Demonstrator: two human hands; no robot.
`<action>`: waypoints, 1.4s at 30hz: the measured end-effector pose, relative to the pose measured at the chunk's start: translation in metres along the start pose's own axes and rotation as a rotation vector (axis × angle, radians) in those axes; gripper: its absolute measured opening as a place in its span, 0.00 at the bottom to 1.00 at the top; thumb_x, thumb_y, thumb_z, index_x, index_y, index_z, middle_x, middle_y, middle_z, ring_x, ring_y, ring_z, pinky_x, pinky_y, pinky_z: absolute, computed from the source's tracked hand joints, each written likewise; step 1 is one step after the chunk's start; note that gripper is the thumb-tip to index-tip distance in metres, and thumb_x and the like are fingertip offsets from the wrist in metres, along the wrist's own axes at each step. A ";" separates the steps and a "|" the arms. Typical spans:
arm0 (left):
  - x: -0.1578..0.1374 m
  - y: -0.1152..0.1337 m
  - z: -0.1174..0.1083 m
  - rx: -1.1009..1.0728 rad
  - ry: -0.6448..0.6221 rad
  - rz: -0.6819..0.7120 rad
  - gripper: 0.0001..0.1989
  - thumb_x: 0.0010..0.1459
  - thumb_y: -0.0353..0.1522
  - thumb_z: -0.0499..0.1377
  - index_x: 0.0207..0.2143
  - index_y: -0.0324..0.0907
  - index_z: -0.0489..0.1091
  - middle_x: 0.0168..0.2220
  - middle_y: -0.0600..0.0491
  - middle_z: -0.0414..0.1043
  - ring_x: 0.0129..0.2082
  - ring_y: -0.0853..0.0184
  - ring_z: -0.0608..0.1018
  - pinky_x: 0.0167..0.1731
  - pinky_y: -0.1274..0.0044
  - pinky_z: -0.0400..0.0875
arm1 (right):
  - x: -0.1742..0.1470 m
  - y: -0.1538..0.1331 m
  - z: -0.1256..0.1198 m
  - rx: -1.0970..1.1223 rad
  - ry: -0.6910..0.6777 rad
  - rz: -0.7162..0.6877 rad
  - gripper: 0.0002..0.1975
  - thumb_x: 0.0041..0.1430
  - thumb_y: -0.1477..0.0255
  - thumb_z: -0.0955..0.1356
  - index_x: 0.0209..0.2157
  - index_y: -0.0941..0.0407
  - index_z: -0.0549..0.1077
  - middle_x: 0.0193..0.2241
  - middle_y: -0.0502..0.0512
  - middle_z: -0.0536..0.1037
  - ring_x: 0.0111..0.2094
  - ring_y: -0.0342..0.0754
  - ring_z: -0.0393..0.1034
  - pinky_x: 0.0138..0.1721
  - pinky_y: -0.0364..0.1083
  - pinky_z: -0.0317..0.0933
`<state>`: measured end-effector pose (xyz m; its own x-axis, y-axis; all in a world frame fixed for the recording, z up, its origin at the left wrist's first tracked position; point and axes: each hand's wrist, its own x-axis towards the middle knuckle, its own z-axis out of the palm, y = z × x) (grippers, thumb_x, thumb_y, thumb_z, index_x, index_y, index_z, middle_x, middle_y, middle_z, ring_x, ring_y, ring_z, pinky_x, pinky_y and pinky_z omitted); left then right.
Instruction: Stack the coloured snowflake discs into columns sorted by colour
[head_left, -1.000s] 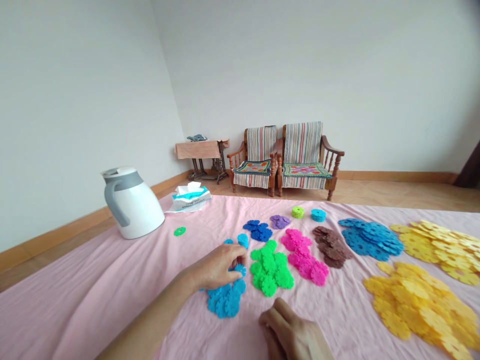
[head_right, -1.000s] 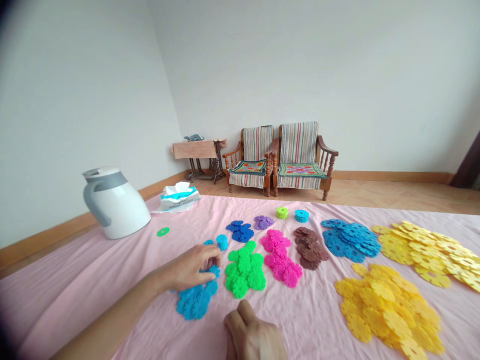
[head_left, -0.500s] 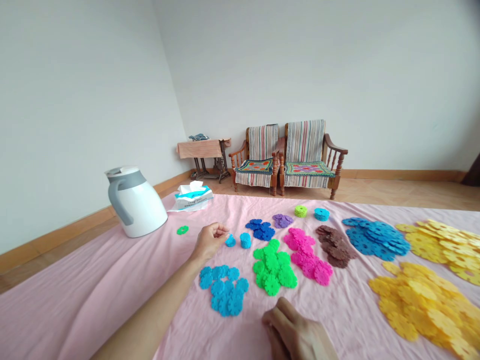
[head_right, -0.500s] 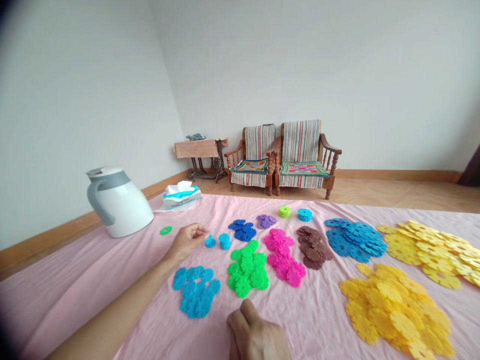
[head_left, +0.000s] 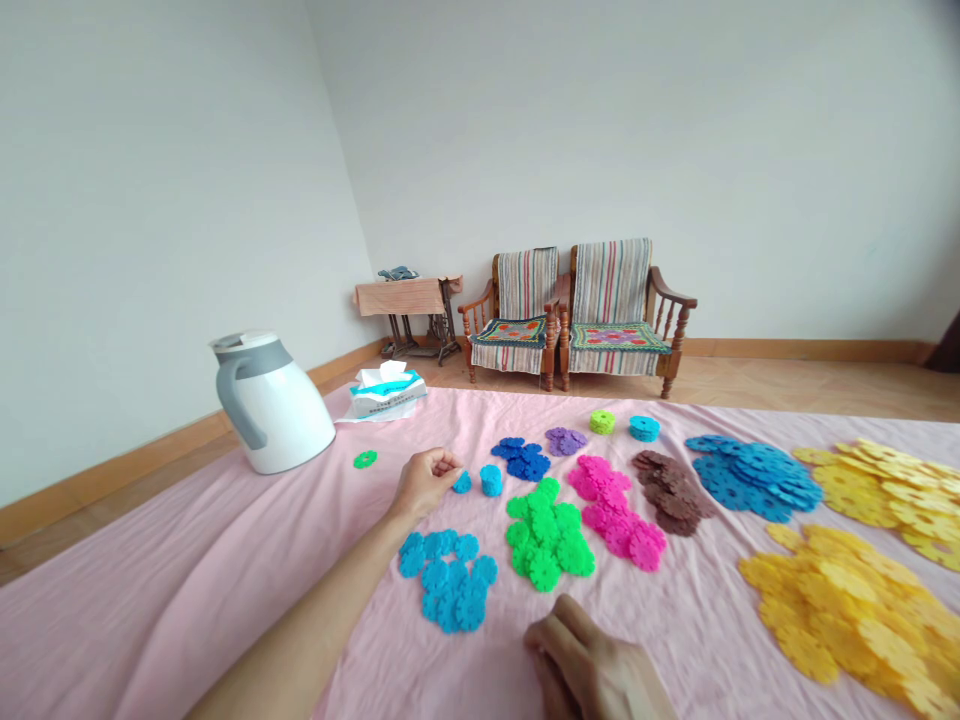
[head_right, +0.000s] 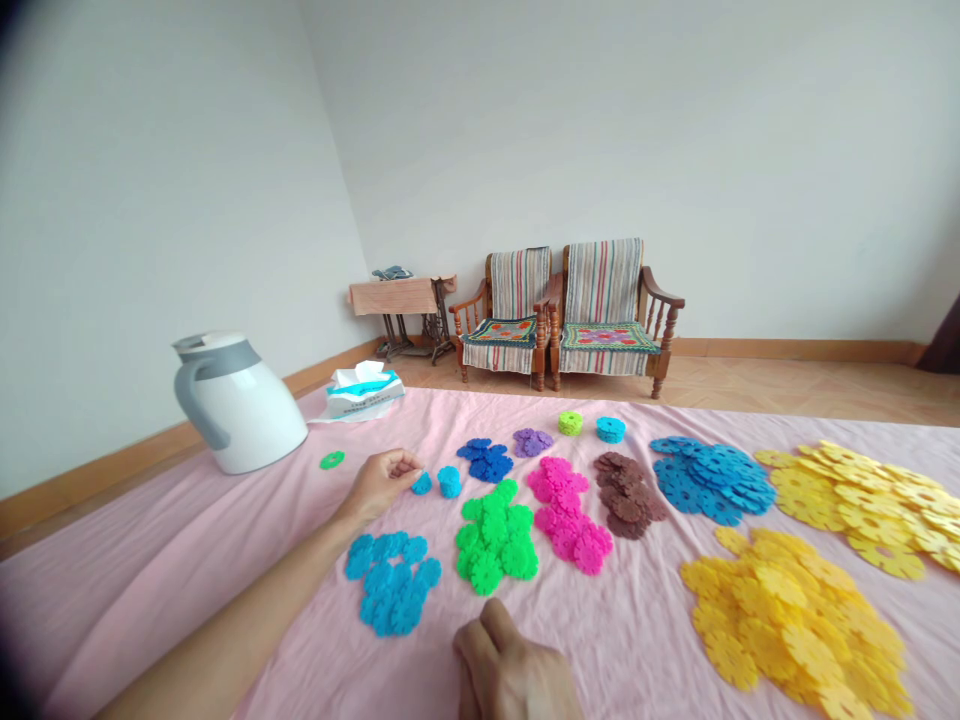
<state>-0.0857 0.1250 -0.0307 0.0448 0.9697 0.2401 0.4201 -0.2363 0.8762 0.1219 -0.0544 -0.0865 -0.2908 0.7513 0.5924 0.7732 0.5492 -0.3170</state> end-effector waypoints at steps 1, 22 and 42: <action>0.000 -0.001 0.000 0.010 -0.001 0.006 0.06 0.39 0.32 0.61 0.24 0.38 0.72 0.21 0.53 0.72 0.23 0.67 0.74 0.26 0.78 0.67 | 0.000 0.000 0.000 0.000 0.000 0.001 0.17 0.65 0.69 0.55 0.27 0.52 0.68 0.24 0.48 0.71 0.19 0.38 0.68 0.21 0.34 0.60; -0.008 0.008 -0.020 0.350 -0.333 0.316 0.17 0.46 0.26 0.60 0.42 0.40 0.75 0.38 0.49 0.73 0.37 0.64 0.75 0.38 0.76 0.68 | 0.001 0.000 -0.004 0.019 -0.026 -0.003 0.16 0.65 0.70 0.54 0.28 0.52 0.68 0.24 0.49 0.71 0.20 0.39 0.69 0.21 0.34 0.61; -0.008 0.006 -0.019 0.282 -0.295 0.260 0.21 0.43 0.24 0.59 0.43 0.41 0.74 0.39 0.50 0.75 0.36 0.65 0.75 0.36 0.77 0.69 | 0.003 -0.001 -0.010 0.030 -0.059 -0.004 0.15 0.64 0.71 0.55 0.29 0.52 0.69 0.25 0.49 0.72 0.20 0.38 0.69 0.20 0.34 0.60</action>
<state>-0.1012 0.1150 -0.0193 0.4188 0.8663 0.2723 0.5882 -0.4872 0.6455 0.1257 -0.0562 -0.0772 -0.3269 0.7689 0.5495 0.7551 0.5621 -0.3375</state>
